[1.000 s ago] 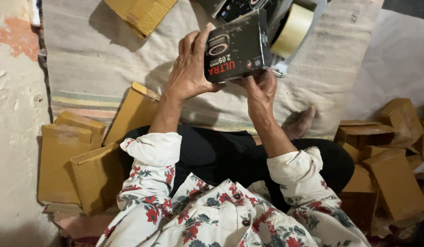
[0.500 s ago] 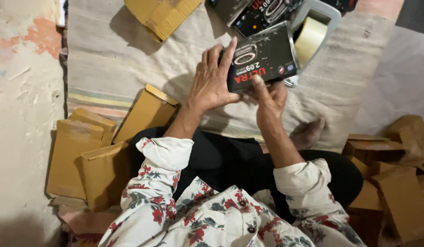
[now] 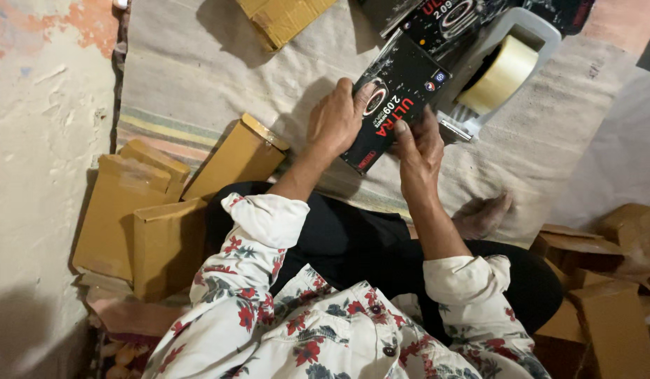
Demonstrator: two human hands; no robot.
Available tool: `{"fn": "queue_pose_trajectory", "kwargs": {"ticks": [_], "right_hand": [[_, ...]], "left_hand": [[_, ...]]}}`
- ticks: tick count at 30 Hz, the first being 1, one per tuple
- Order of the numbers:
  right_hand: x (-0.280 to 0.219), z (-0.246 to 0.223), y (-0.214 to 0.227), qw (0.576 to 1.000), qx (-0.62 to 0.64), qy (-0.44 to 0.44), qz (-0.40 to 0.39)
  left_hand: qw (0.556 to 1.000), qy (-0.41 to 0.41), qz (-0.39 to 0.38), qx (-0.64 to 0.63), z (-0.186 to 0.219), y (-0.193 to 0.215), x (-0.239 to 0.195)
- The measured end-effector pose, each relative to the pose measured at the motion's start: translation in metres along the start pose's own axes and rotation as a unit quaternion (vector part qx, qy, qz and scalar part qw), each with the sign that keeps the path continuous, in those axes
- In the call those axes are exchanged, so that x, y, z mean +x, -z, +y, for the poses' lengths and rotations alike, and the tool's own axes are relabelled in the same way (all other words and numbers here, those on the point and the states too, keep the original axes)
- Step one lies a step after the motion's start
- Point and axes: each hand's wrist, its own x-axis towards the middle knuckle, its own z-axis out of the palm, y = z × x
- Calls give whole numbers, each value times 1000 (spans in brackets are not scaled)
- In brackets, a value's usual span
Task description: The person sits on the floor and packs smartwatch boxes into small cardboard shipping boxes. They open the product packaging, place the contents into the shipping box, fold the flaps, and seal the box with packing tape using a tape dispenser.
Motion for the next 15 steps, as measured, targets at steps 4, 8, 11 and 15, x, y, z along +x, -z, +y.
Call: {"fn": "queue_pose_trajectory", "kwargs": {"ticks": [4,8,11,15], "right_hand": [[5,16,3,995,32,-81,-54],[5,27,0,992,22,-97,-83],[1,31,2,988,-19,-132,-76],[8,31,6,984,-38,-150,-85]], "left_hand": [[999,10,33,-1,-13,-15,4],[996,12,85,-19,-30,-30,19],[996,15,81,-25,-45,-46,23],[994,6,74,-79,-62,-55,30]]}}
